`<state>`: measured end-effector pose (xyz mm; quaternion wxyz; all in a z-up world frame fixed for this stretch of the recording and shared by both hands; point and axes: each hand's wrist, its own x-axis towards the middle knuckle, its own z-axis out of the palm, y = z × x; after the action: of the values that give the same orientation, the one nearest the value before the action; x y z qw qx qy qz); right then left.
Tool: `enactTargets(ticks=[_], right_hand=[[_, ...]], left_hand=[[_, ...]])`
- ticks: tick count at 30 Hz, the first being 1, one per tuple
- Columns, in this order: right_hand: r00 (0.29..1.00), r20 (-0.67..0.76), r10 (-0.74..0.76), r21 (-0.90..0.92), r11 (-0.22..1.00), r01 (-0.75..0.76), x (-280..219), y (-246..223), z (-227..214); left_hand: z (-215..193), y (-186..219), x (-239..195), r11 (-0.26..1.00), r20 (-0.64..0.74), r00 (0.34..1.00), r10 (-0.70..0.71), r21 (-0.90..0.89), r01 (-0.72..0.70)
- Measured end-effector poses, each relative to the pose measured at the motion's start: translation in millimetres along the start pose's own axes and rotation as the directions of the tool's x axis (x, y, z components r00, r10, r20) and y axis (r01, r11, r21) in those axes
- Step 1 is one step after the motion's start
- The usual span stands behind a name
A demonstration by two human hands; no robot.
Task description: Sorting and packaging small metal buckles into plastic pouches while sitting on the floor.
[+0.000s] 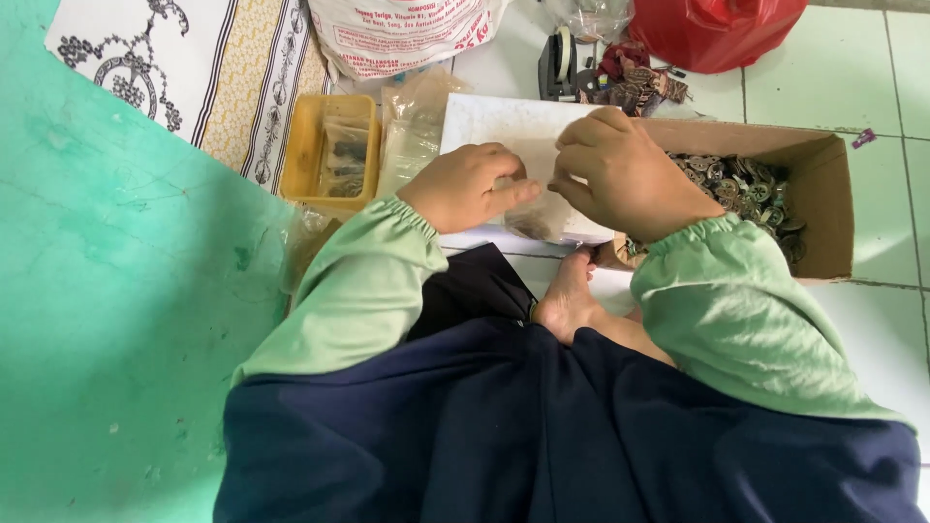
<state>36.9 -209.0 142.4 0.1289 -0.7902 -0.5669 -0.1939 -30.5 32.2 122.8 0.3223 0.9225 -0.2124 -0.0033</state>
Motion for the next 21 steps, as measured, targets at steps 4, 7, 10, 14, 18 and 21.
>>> enactTargets(ticks=[4, 7, 10, 14, 18, 21], right_hand=[[0.991, 0.136, 0.02, 0.158, 0.987, -0.042, -10.8, -14.3, -35.8], [0.996, 0.061, 0.07, 0.031, 0.997, -0.072, -29.6, -26.3, -50.8], [0.977, 0.136, 0.164, 0.194, 0.963, -0.189, -35.4, -29.9, -66.1], [0.979, 0.081, 0.187, 0.337, 0.919, -0.204, -42.8, -12.3, -65.8], [0.91, 0.09, 0.405, 0.339, 0.847, -0.41, -40.1, 31.9, -4.4], [0.855, -0.071, 0.514, 0.234, 0.842, -0.487, -46.6, 70.0, 48.7]], left_hand=[[-3.6, 4.7, 5.0, 0.993, 0.153, 0.986, 0.071, 0.086, -0.085], [-3.8, 22.6, -6.7, 0.947, 0.047, 0.957, 0.286, 0.14, -0.29], [-14.7, 40.3, -9.4, 0.901, -0.038, 0.909, 0.415, 0.157, -0.404], [-9.6, 33.9, 6.9, 0.936, -0.093, 0.932, 0.35, 0.071, -0.345], [5.7, -2.0, 47.3, 0.968, -0.164, 0.965, 0.206, 0.177, -0.177], [15.3, -31.8, 83.3, 0.96, -0.282, 0.936, 0.21, 0.243, -0.142]])
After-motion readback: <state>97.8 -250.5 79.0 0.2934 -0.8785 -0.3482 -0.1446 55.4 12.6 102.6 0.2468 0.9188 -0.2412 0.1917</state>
